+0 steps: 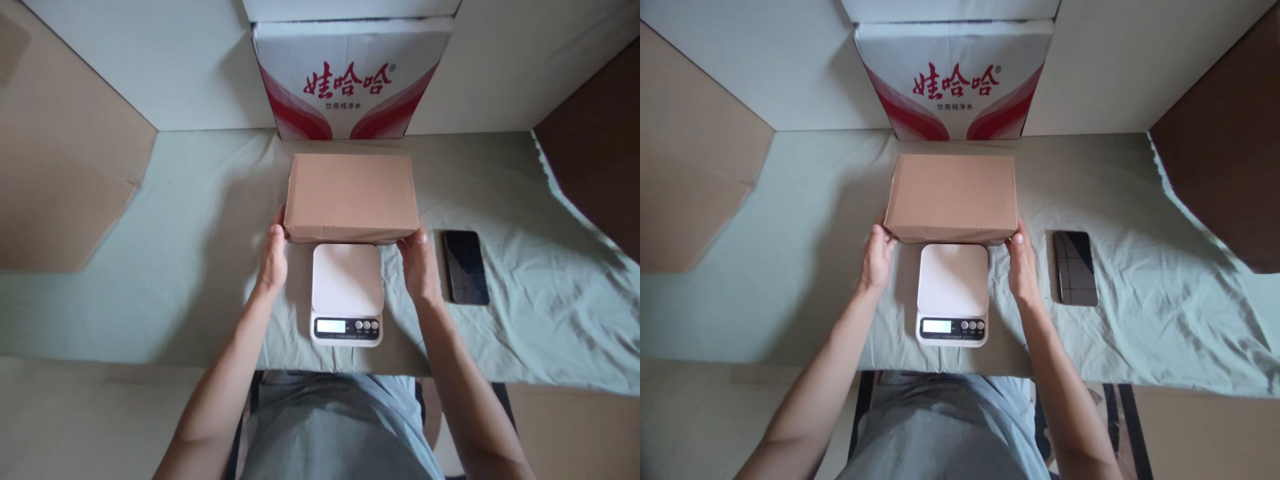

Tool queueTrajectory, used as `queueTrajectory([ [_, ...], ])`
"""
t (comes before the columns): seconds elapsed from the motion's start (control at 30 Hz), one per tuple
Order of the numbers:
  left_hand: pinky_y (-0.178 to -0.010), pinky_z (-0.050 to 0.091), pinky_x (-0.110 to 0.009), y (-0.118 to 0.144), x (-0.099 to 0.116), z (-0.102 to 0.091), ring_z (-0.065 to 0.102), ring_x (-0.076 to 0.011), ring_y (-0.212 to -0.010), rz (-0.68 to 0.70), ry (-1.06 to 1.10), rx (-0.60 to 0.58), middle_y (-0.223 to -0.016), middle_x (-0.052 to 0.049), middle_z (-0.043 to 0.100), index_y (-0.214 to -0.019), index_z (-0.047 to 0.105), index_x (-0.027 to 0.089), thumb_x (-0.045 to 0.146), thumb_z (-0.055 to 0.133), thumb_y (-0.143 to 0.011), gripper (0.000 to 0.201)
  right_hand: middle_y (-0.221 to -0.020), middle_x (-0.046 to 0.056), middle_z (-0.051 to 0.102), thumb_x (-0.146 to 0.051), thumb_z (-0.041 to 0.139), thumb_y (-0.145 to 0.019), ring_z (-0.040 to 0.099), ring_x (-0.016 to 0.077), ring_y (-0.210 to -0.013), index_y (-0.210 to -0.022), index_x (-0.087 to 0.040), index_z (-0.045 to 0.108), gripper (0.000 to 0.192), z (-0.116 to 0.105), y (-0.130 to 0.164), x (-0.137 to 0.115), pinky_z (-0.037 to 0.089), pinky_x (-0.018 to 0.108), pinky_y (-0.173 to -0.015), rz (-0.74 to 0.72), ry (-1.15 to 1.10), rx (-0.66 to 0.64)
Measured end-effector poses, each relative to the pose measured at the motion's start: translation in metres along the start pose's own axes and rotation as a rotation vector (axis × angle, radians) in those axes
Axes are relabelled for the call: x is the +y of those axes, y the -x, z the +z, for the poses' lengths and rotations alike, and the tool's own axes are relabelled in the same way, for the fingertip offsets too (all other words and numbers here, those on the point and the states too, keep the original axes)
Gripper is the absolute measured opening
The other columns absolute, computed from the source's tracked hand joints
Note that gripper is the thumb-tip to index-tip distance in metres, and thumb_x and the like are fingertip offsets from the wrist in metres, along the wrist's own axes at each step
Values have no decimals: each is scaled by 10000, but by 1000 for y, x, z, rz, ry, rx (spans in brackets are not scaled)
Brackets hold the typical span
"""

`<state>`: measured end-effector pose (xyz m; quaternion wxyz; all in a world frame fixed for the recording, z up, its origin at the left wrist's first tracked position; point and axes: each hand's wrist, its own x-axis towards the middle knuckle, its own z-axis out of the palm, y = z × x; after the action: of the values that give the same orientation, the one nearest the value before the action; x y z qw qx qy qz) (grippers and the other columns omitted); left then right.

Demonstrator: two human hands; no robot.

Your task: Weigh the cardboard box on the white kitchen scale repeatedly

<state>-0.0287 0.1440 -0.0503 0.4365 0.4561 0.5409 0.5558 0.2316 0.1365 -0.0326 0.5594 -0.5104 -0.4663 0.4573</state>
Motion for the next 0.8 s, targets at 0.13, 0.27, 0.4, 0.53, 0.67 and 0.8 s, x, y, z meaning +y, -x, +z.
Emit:
queueTrajectory([
  [0.13,-1145,326,-447,-8,16,10,415,-243,-1379,26,6,-21,-1449,-92,488,-1332,496,260,657,299,-880,633,-1366,17,565,-639,321,-863,422,219,-1372,-1282,-348,511,545,6,-12,-14,349,466,-1133,-79,87,-34],
  [0.27,-1182,267,-429,10,57,11,350,-226,-1418,113,48,-11,-1490,-43,437,-1360,462,301,619,363,-883,581,-1340,28,572,-662,347,-840,452,254,-1343,-1236,-338,552,550,0,-1,-42,364,474,-1112,-180,8,35],
  [0.4,-1138,366,-432,55,95,7,384,-229,-1397,93,113,24,-1445,-9,492,-1358,463,333,529,404,-903,499,-1313,39,584,-614,374,-854,480,269,-1305,-1179,-275,605,524,-4,41,-72,345,475,-1127,-164,-111,53],
  [0.53,-1163,337,-449,98,101,1,415,-254,-1372,8,148,39,-1436,-31,497,-1351,482,298,482,420,-904,487,-1352,53,564,-620,385,-847,452,285,-1331,-1241,-241,566,576,-8,87,-75,312,498,-1144,-105,-131,88],
  [0.67,-1182,295,-449,117,86,-3,390,-255,-1385,-45,153,56,-1455,-49,474,-1360,472,269,458,401,-909,494,-1404,51,529,-596,372,-860,448,272,-1338,-1302,-255,515,576,-13,113,-64,299,489,-1151,-3,-123,107],
  [0.8,-1182,293,-444,121,73,-4,407,-254,-1374,-77,52,74,-1439,-43,497,-1360,471,273,473,380,-902,508,-1416,39,519,-597,321,-868,455,268,-1339,-1310,-294,502,565,-18,120,-53,327,494,-1140,44,-30,94],
])
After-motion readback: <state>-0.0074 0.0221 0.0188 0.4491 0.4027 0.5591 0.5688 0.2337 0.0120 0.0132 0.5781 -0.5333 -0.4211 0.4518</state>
